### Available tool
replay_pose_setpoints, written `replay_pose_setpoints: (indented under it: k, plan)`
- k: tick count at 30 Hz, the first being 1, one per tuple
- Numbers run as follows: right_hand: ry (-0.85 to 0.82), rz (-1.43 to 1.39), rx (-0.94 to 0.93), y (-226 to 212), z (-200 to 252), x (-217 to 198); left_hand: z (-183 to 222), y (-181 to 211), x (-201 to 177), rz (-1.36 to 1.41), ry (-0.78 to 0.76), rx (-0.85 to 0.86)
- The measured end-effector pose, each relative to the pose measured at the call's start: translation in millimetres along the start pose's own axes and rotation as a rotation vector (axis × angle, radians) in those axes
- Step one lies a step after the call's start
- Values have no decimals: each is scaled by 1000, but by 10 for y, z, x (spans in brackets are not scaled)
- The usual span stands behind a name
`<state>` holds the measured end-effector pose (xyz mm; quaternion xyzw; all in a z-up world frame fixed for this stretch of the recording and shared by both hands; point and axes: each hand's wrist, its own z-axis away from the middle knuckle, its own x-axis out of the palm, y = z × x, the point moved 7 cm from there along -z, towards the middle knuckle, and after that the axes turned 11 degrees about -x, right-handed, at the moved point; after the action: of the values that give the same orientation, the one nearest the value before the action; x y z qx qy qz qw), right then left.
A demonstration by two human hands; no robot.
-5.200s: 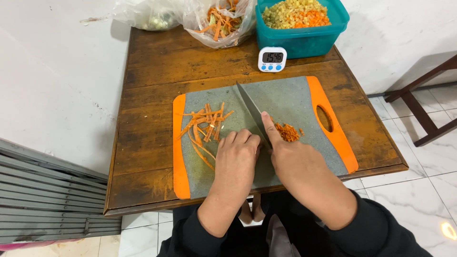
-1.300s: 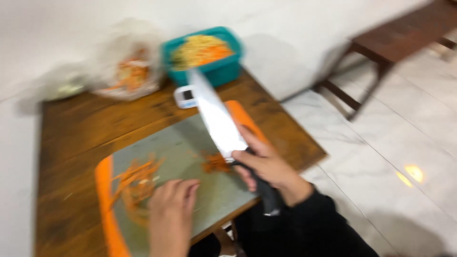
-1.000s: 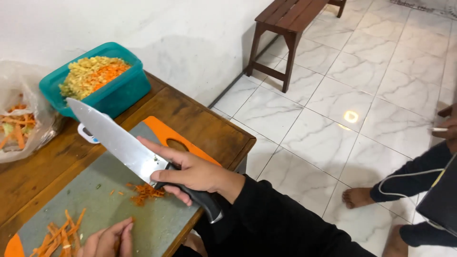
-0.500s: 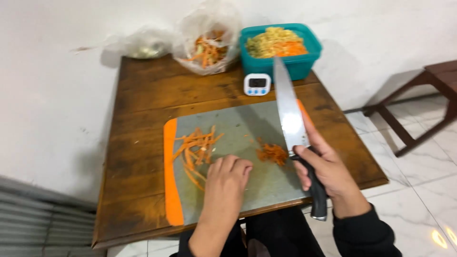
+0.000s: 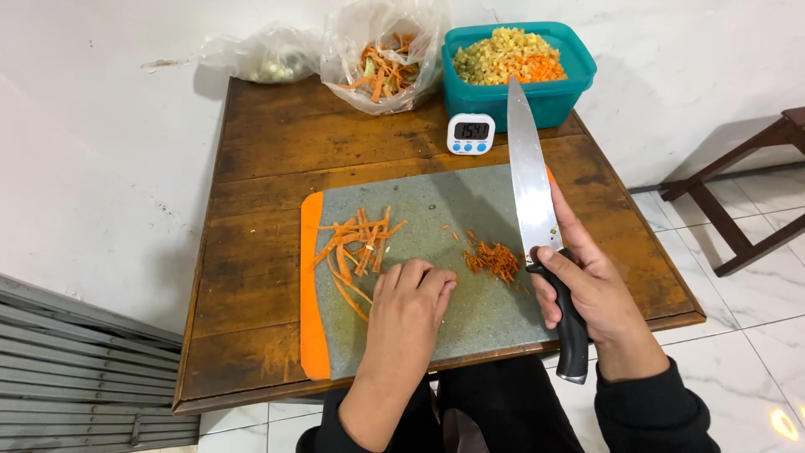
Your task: Finely mincing julienned carrots on a cutting board using a kitchen knife.
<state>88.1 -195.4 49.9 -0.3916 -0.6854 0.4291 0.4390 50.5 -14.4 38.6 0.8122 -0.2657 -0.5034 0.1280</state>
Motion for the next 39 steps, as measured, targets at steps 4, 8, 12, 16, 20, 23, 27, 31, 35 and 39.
replay_pose_setpoints:
  k: [4,8,12,16,20,23,27,31,35,39]
  plan:
    - [9,5,1,14,0,-15,-4,15,-9,-19,-2,3]
    - [-3,10,-2,5,0,-5,-7,0,18,-17,-18,-11]
    - [-5,12,-7,2,-1,-7,-5,19,-8,-5,9,9]
    - [7,27,17,14,4,-14,-4,6,5,-6,-2,-3]
    - [-4,4,-7,14,1,-10,-4,0,-2,-5,0,-4]
    - [-1,15,-11,22,4,-27,-2,8,-8,-6,-1,-2]
    - [-15,51,16,35,-42,13,0,9,-5,-18,-3,-4]
    - [73,573,369,-37,-77,152,9,13,9,-35,8,7]
    - [-91,993,332,-119,-238,511,0,-11,2,-65,51,-27]
    - [-294,1426,24,261,-465,512,6,-23,-7,-89,68,-46]
